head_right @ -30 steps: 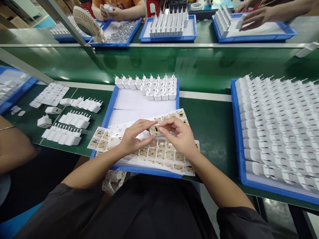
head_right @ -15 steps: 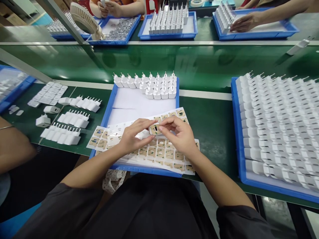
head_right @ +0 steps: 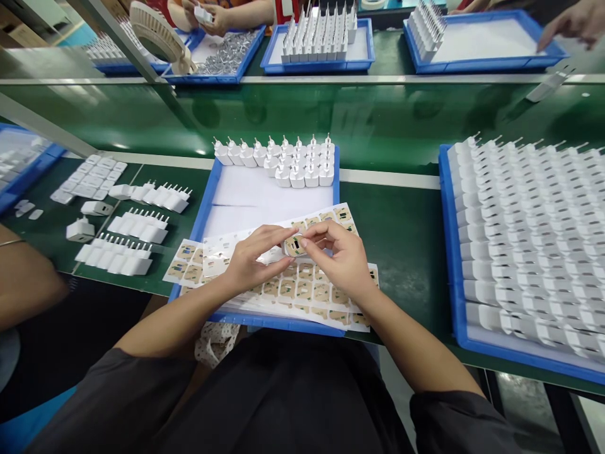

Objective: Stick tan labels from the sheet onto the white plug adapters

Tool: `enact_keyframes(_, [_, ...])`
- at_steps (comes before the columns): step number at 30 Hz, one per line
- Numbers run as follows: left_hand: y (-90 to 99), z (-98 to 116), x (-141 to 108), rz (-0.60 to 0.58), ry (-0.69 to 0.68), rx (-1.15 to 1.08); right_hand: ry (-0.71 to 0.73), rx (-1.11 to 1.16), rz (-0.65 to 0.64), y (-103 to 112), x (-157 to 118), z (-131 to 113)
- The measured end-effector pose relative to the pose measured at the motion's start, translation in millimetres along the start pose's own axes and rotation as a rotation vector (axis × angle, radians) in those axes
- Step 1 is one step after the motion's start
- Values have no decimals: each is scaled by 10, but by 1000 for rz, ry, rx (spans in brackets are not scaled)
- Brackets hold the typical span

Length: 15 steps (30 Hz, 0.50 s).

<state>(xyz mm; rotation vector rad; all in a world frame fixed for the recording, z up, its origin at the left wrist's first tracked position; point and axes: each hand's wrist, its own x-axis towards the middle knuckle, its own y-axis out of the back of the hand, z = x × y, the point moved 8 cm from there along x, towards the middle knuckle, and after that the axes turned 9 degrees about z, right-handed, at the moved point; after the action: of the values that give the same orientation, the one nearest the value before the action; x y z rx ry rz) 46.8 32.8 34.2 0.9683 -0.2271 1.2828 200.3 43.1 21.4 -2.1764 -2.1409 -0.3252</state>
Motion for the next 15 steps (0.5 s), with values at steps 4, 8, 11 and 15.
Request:
enact_keyframes(4, [3,-5,-3,8,-4,15,14,-38,15,9,-3,-18])
enact_keyframes(8, [9,0,0,19,-11,22,30,-71,33,13,-6,-34])
enact_keyframes(11, [4,5,2,12,-13,28,36,-91,48,16,-6,-36])
enact_keyframes(15, [6,11,3,12,-22,32,45,-103,54,17,-4,-31])
